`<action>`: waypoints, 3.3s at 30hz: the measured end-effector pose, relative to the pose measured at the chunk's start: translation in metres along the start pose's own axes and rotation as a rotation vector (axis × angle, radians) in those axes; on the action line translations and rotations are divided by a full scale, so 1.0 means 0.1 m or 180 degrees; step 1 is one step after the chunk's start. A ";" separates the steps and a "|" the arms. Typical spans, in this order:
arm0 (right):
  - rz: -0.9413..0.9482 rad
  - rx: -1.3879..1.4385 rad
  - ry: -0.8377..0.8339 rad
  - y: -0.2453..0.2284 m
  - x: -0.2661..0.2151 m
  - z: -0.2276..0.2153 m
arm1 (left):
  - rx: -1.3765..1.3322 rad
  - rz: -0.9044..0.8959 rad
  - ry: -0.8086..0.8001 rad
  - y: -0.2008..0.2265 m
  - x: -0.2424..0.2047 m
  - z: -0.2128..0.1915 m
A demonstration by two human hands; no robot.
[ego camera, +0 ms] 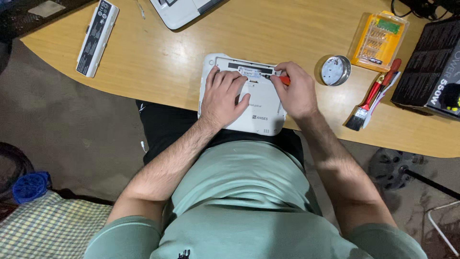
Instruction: The person uses a screwdriver to remove screws from the back panel of a white electronic device on a wooden table. They systematically unscrew fasteners around the edges and center of the device while holding it steady with the other hand.
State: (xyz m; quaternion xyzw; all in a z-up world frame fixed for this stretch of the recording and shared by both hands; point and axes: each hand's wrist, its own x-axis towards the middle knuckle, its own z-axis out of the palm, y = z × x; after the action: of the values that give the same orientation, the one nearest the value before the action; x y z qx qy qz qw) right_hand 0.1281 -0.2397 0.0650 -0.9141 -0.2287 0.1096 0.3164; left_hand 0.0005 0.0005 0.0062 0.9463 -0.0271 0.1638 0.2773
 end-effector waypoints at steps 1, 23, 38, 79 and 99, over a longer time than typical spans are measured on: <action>0.0000 0.0006 0.0002 0.01 -0.03 0.04 | 0.0005 0.0002 -0.0003 0.00 0.00 -0.01; -0.0384 0.1052 0.1034 0.10 -0.38 0.39 | -0.0156 -0.0162 -0.0142 0.00 0.01 -0.03; -0.0132 0.1764 0.1038 0.19 -0.53 0.55 | -0.0929 -0.0242 -0.0036 -0.02 0.15 0.10; 0.1243 0.0396 0.1832 1.48 -0.52 -0.20 | -0.2205 -0.0905 -0.1251 0.51 0.27 -0.36; -0.0601 0.1106 0.0113 -0.68 0.35 0.16 | -0.0204 -0.0628 0.0299 -0.32 -0.32 -0.38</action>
State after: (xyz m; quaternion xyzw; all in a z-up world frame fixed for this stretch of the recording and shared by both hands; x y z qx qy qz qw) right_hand 0.1294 -0.1664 0.0936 -0.8220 -0.2854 0.1012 0.4823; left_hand -0.0360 0.0469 0.0095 0.9263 0.0740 0.1790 0.3231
